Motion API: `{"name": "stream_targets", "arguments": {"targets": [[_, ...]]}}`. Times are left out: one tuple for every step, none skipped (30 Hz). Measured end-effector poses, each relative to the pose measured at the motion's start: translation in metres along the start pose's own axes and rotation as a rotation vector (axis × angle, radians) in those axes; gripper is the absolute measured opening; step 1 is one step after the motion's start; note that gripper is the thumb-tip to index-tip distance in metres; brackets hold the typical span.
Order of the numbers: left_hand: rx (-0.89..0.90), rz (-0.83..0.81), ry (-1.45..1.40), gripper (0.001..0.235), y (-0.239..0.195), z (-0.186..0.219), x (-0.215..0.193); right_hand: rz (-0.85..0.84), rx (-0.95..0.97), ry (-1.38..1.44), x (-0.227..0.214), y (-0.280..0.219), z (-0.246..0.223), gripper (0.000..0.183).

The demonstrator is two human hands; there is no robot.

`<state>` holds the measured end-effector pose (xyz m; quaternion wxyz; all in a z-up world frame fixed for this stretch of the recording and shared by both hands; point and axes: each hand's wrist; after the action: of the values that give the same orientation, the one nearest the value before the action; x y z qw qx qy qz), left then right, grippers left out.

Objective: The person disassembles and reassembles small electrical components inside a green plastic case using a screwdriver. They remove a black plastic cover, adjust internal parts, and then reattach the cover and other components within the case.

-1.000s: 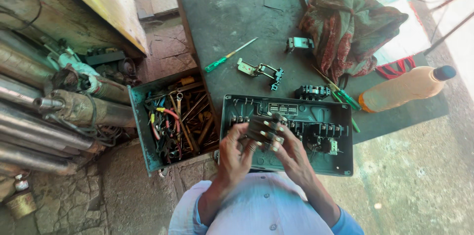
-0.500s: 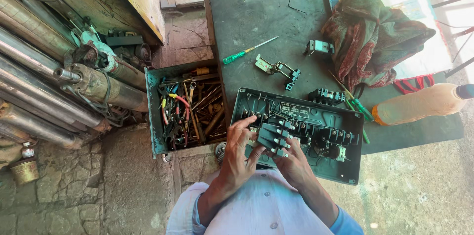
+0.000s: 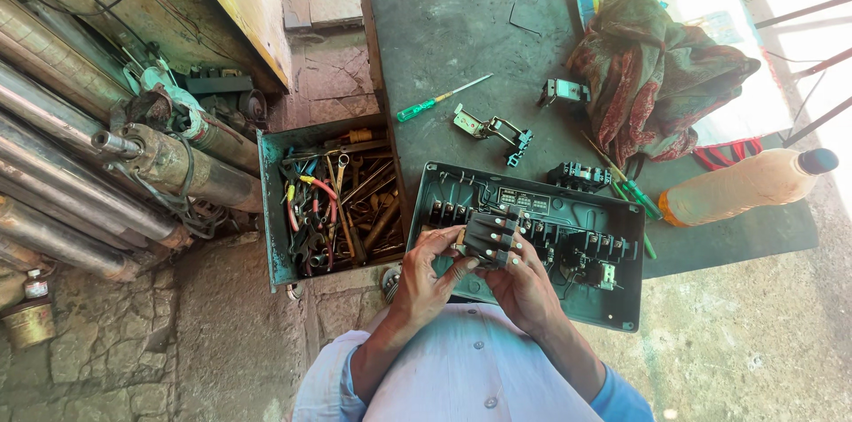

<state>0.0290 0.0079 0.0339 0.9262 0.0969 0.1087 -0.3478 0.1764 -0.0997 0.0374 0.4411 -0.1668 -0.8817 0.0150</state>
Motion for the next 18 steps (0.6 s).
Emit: {"name": "stream_targets", "arguments": {"targets": [[0.036,0.015,-0.016,0.051,0.0,0.0,0.0,-0.01,-0.002,0.005,0.004,0.001,-0.002,0.047],[0.04,0.017,-0.023,0.051,0.0,0.0,0.001,0.012,0.017,0.002,0.008,0.002,-0.004,0.046],[0.044,0.019,-0.029,0.05,-0.001,0.0,0.001,0.035,0.037,-0.001,0.012,0.002,-0.007,0.046],[0.047,0.02,-0.035,0.05,-0.002,-0.001,0.001,0.058,0.056,-0.003,0.017,0.003,-0.009,0.046],[0.057,0.023,-0.023,0.049,-0.003,-0.001,0.001,0.053,0.086,0.009,0.022,0.003,-0.012,0.045],[0.066,0.025,-0.011,0.047,-0.004,-0.002,0.001,0.049,0.116,0.021,0.026,0.003,-0.014,0.044],[0.076,0.026,0.0,0.046,-0.005,-0.003,0.001,0.046,0.145,0.034,0.03,0.003,-0.016,0.043],[0.059,0.02,0.01,0.046,-0.005,-0.004,0.001,0.063,0.177,0.031,0.032,0.002,-0.017,0.045],[0.043,0.014,0.021,0.045,-0.004,-0.006,0.001,0.079,0.208,0.028,0.033,0.002,-0.018,0.046],[0.027,0.009,0.032,0.045,-0.004,-0.009,0.0,0.095,0.24,0.026,0.033,0.001,-0.018,0.048],[-0.023,-0.024,-0.11,0.042,-0.004,-0.011,-0.001,0.061,0.252,0.014,0.032,0.0,-0.018,0.047],[-0.072,-0.055,-0.251,0.04,-0.001,-0.014,-0.003,0.026,0.264,0.002,0.03,-0.001,-0.019,0.047],[-0.121,-0.087,-0.392,0.038,0.0,-0.016,-0.004,-0.009,0.276,-0.011,0.027,-0.003,-0.019,0.047],[-0.209,-0.073,-0.509,0.038,-0.001,-0.017,-0.003,0.022,0.244,-0.223,0.024,-0.004,-0.021,0.048],[-0.298,-0.058,-0.626,0.038,-0.001,-0.018,-0.003,0.055,0.21,-0.435,0.022,-0.005,-0.022,0.051],[-0.386,-0.042,-0.743,0.038,-0.001,-0.018,-0.003,0.088,0.174,-0.647,0.02,-0.005,-0.022,0.055],[-0.406,-0.05,-0.818,0.037,-0.001,-0.019,-0.004,0.131,0.096,-0.721,0.019,-0.002,-0.022,0.05],[-0.429,-0.062,-0.893,0.036,-0.001,-0.02,-0.004,0.178,0.018,-0.793,0.018,0.0,-0.023,0.045]]}}
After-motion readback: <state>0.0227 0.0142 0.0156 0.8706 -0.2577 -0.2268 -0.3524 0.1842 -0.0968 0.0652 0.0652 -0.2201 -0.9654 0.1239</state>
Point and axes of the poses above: each hand's wrist, its own y-axis towards the middle knuckle, its own x-axis out of the palm, z = x × y, and after that the axes turned 4 degrees about y, right-handed
